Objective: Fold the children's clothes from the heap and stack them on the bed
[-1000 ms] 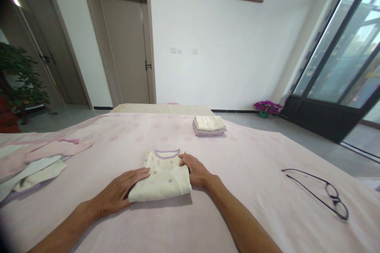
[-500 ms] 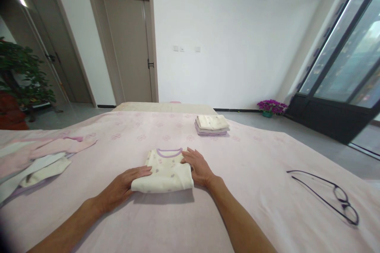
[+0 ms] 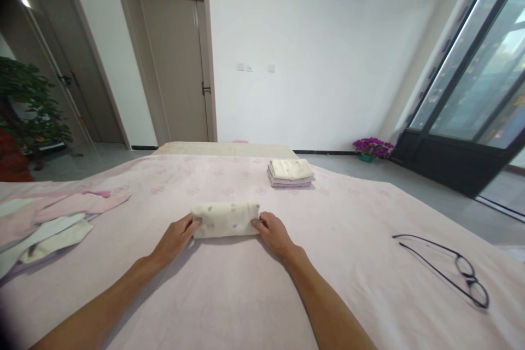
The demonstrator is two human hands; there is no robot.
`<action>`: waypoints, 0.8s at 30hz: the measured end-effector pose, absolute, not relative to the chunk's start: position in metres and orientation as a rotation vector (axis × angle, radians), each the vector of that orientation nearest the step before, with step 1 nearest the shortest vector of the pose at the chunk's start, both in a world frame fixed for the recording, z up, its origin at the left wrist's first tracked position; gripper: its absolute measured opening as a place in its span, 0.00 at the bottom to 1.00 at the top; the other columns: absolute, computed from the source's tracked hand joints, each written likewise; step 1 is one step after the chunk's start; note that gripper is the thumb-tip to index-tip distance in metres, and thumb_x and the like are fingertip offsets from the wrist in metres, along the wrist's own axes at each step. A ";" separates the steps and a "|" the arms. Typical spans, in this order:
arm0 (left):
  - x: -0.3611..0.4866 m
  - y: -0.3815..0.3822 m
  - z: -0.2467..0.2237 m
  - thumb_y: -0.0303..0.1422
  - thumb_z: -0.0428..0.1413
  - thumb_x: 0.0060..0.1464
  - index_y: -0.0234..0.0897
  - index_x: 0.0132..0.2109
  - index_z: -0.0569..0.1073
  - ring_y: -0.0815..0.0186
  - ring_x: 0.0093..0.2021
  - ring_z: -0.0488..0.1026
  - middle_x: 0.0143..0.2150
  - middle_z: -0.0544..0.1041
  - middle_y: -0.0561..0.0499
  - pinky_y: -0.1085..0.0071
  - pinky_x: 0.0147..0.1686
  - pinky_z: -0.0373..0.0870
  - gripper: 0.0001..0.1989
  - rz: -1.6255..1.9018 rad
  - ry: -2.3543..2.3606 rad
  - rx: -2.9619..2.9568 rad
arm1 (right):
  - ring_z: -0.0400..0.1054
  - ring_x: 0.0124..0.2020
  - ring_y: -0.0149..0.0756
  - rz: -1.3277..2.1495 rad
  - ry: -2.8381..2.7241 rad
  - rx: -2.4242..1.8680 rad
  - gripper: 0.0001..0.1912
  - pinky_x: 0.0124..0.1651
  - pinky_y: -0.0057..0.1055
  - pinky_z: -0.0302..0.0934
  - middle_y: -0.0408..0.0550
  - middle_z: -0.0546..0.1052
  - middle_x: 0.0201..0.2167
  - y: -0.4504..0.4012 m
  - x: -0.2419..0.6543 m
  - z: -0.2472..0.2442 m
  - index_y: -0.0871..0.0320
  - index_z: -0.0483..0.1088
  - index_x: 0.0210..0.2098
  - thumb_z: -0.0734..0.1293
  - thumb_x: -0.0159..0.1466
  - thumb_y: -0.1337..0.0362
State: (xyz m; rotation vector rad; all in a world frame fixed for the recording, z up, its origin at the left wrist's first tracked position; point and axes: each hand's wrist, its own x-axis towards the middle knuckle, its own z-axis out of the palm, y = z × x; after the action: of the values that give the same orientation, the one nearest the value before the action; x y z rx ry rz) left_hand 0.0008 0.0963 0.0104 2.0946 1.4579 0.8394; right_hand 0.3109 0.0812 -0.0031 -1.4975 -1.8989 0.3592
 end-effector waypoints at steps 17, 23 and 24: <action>0.023 0.161 -0.003 0.52 0.42 0.61 0.41 0.50 0.73 0.53 0.47 0.75 0.49 0.78 0.41 0.65 0.40 0.66 0.25 0.602 1.969 1.943 | 0.71 0.35 0.37 0.349 -1.613 -1.956 0.17 0.33 0.29 0.54 0.49 0.78 0.36 0.121 0.302 0.000 0.56 0.72 0.41 0.66 0.59 0.51; 0.019 0.166 -0.001 0.57 0.49 0.54 0.36 0.41 0.73 0.51 0.43 0.75 0.44 0.77 0.38 0.64 0.37 0.66 0.27 0.548 1.840 1.937 | 0.73 0.38 0.42 0.490 -1.647 -1.980 0.17 0.34 0.30 0.57 0.50 0.80 0.37 0.126 0.308 0.005 0.57 0.74 0.40 0.67 0.58 0.52; 0.018 0.168 -0.003 0.55 0.52 0.52 0.35 0.40 0.73 0.51 0.42 0.75 0.43 0.77 0.39 0.63 0.37 0.66 0.25 0.587 1.785 1.892 | 0.73 0.36 0.41 0.535 -1.642 -1.964 0.14 0.32 0.29 0.56 0.49 0.79 0.34 0.127 0.309 0.004 0.57 0.75 0.37 0.67 0.57 0.54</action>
State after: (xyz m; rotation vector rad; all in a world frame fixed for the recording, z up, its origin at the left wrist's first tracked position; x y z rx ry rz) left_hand 0.0178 0.1682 -0.0027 1.8920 1.7848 0.5866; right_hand 0.3092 0.1270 0.0045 -1.9638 -1.6421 0.5351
